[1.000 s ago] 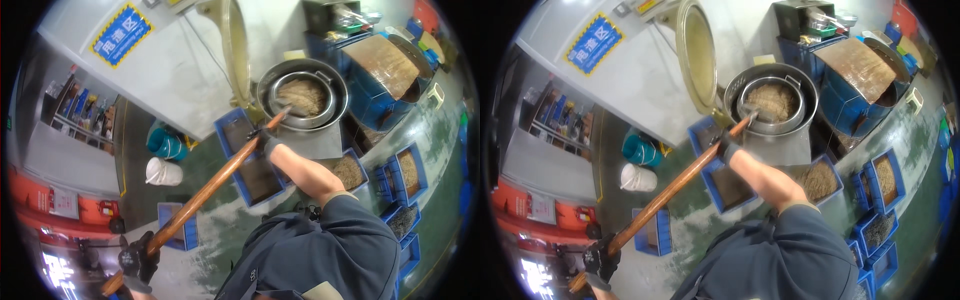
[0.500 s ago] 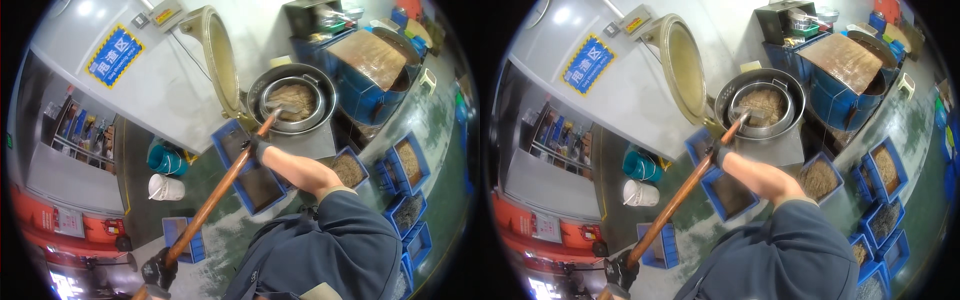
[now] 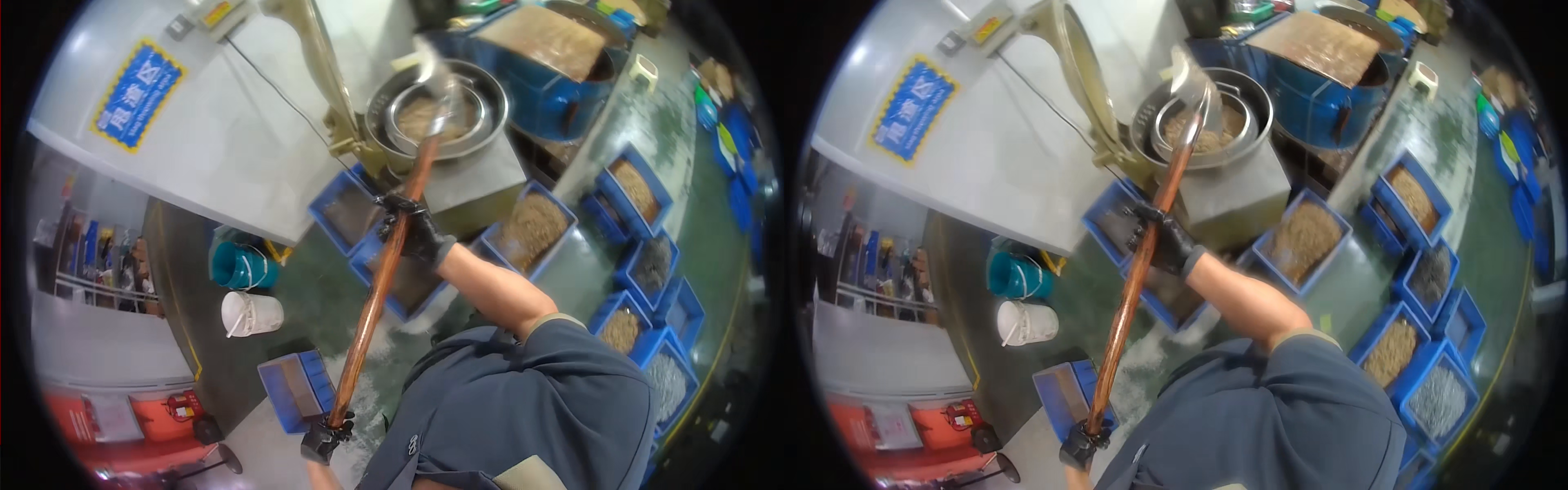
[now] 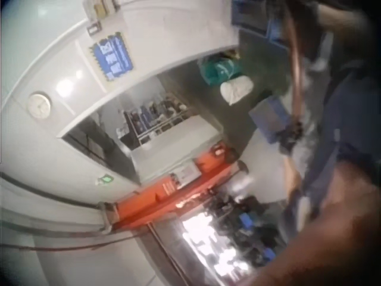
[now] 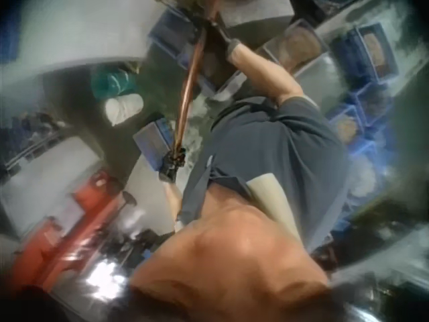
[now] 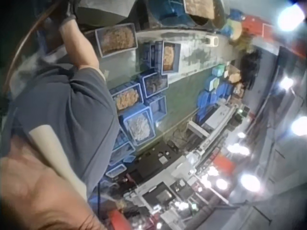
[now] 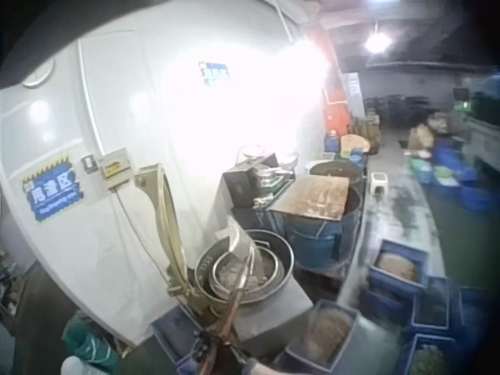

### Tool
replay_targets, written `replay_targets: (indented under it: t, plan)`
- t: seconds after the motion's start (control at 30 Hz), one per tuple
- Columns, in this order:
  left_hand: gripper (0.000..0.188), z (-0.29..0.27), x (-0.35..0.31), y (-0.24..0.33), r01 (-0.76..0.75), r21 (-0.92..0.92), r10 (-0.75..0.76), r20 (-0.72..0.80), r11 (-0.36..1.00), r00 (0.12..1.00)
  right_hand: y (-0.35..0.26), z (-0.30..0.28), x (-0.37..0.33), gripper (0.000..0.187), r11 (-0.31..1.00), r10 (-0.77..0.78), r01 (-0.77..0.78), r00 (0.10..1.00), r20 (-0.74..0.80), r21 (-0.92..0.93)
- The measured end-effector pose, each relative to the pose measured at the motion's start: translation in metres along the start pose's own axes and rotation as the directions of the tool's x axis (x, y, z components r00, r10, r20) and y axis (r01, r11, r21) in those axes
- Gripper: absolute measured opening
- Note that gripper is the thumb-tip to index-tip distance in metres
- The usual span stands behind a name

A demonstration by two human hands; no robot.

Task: Transferring dry materials from storage bins into a processing machine using a long-handled scoop and moving the bins.

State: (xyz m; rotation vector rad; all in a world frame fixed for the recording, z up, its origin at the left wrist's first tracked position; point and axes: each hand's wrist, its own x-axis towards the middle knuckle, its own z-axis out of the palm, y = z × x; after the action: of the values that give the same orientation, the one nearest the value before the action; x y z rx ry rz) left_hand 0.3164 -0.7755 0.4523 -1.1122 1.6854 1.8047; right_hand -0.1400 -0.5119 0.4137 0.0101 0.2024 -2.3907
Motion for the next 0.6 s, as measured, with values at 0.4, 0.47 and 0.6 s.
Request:
replay_targets:
  t: [0.4,0.47,0.6]
  plan:
    - [0.018,0.036,0.016,0.127,-0.177,0.976,0.557,0.218,-0.127,0.801,0.032,-0.114,-0.145,0.026,0.92,-0.393,0.24,0.589,-0.707,-0.311]
    - [0.018,0.073,0.022,0.161,-0.09,0.948,0.542,0.251,-0.305,0.802,0.028,-0.169,-0.148,0.024,0.947,-0.32,0.225,0.607,-0.727,-0.229]
    - [0.016,0.16,0.048,0.219,-0.156,0.761,0.551,0.58,-0.63,0.601,0.026,-0.22,-0.146,0.028,0.982,0.042,0.106,0.68,-0.732,0.156]
